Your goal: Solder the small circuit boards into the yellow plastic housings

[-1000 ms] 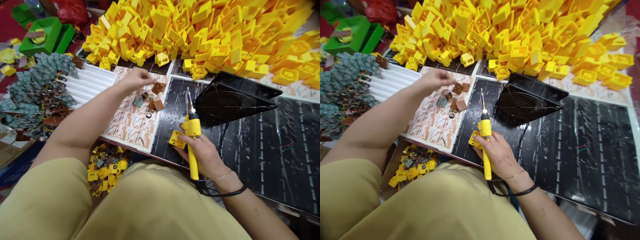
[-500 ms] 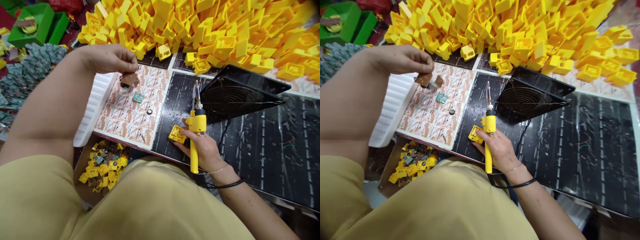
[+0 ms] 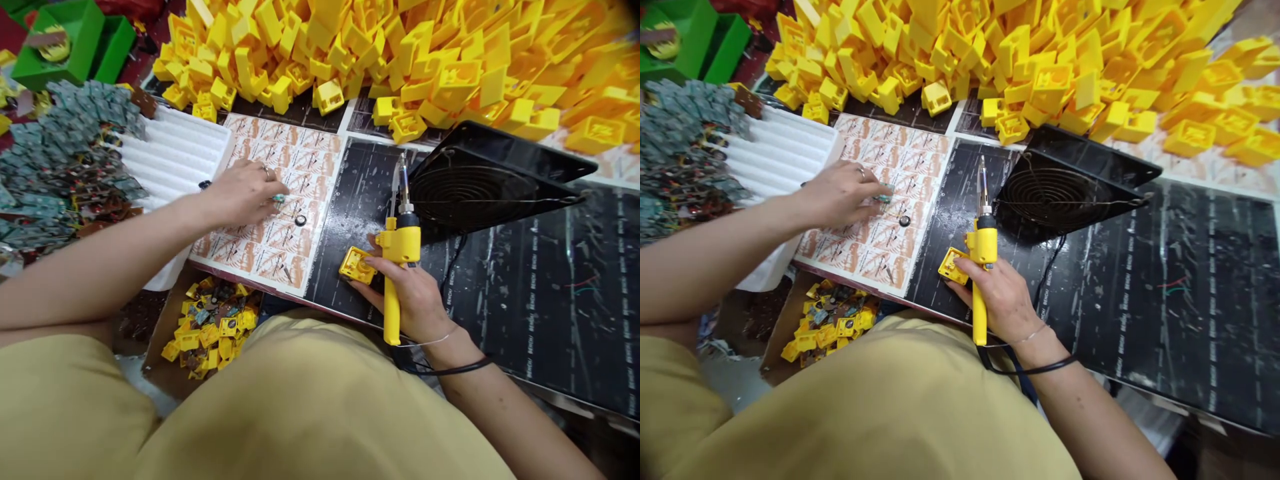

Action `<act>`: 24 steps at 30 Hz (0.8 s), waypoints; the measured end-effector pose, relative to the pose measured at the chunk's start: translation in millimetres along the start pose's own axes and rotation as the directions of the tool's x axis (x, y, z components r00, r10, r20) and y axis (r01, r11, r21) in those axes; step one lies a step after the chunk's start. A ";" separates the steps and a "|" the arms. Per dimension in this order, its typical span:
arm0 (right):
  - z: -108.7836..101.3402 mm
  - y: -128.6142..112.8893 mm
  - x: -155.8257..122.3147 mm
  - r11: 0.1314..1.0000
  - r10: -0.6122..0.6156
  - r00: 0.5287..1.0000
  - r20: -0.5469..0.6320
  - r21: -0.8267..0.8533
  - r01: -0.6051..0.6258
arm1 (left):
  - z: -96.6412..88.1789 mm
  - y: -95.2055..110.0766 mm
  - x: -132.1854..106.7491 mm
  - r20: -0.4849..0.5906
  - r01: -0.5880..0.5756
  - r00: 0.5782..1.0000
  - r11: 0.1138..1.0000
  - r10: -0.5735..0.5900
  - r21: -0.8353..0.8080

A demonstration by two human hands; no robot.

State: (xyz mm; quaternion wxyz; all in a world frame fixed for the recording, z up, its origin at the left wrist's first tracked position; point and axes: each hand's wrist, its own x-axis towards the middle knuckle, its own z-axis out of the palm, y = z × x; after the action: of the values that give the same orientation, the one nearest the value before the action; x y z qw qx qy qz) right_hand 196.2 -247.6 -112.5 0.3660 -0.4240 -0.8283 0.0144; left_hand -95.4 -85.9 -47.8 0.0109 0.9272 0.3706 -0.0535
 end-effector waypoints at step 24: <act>-62.1 -25.9 -10.5 0.971 0.228 0.953 -0.201 0.117 -0.207 | 1.7 100.0 2.0 0.099 0.068 0.995 0.786 -0.008 -0.615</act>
State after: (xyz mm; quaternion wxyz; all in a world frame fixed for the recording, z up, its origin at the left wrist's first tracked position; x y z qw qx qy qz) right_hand 220.6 -289.5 -64.6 0.4686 -0.4940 -0.7308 0.0483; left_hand -25.3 -157.1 -51.7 0.3290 0.8616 0.3855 0.0284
